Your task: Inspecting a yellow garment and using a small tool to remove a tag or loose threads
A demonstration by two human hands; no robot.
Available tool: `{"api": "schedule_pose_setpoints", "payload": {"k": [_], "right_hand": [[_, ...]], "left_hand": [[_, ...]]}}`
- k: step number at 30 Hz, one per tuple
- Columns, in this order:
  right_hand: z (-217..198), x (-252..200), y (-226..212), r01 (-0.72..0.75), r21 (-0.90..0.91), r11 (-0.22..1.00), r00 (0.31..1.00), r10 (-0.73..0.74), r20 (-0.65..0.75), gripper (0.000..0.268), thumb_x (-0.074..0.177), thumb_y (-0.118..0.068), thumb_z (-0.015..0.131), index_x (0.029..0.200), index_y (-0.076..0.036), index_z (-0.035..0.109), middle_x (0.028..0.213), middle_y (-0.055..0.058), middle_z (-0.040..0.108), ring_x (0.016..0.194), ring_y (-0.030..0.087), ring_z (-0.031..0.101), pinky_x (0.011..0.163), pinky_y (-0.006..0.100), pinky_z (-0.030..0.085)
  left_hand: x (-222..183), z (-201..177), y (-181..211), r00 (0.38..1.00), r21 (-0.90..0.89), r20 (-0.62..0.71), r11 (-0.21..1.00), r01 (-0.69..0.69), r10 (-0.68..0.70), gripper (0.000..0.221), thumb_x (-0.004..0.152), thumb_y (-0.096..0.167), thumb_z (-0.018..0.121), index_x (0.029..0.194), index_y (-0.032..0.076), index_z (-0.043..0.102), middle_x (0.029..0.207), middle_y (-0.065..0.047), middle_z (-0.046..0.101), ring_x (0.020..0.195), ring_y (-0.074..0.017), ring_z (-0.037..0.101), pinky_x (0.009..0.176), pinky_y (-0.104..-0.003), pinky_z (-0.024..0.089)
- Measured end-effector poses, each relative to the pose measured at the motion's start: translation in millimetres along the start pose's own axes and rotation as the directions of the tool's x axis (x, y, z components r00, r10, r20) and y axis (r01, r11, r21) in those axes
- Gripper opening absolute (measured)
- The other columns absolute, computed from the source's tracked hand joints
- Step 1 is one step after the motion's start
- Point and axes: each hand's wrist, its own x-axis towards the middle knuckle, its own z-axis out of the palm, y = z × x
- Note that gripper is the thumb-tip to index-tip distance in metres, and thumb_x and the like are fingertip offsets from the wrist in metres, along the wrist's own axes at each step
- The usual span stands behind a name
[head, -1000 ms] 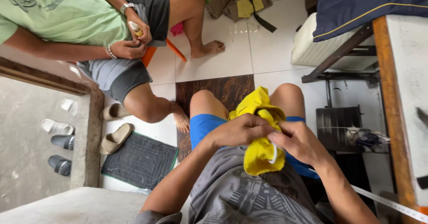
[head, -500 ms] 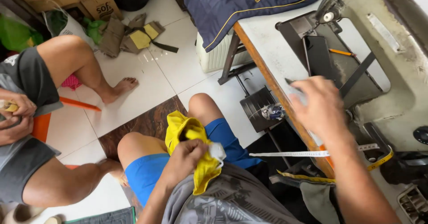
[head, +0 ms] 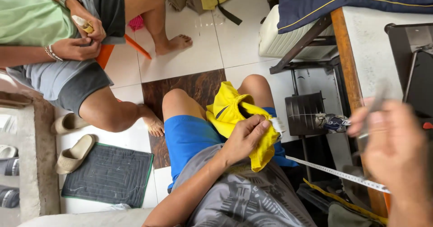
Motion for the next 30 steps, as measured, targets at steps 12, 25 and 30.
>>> {"api": "schedule_pose_setpoints", "payload": {"k": [12,25,30], "right_hand": [[102,-22,33,-0.687,0.419,0.594,0.699,0.383,0.604,0.022,0.102,-0.021,0.062,0.091,-0.005,0.052,0.069,0.014,0.06,0.044,0.021,0.053,0.037,0.026,0.028],[105,-13,35,-0.779,0.43,0.456,0.613,0.41,0.675,0.021,0.098,-0.026,0.066,0.104,-0.007,0.06,0.066,0.014,0.059,0.043,0.023,0.054,0.036,0.025,0.029],[114,-17,37,-0.68,0.57,0.462,0.729,0.338,0.595,0.022,0.101,-0.02,0.065,0.098,0.002,0.06,0.06,0.019,0.057,0.041,0.022,0.055,0.038,0.036,0.049]], "left_hand": [[-3,5,-7,0.993,0.051,-0.034,0.992,-0.114,0.116,0.032,0.11,0.03,0.046,0.085,0.011,0.049,0.076,0.002,0.045,0.07,-0.0119,0.042,0.066,-0.031,0.039],[-3,6,-8,0.986,0.063,-0.012,0.984,-0.167,0.168,0.031,0.11,0.028,0.047,0.085,0.01,0.05,0.076,0.001,0.045,0.068,-0.0124,0.042,0.064,-0.031,0.037],[0,11,-26,0.966,-0.047,-0.098,0.968,-0.245,0.239,0.023,0.109,0.017,0.057,0.092,0.004,0.066,0.071,-0.009,0.054,0.073,-0.0153,0.057,0.07,-0.033,0.05]]}}
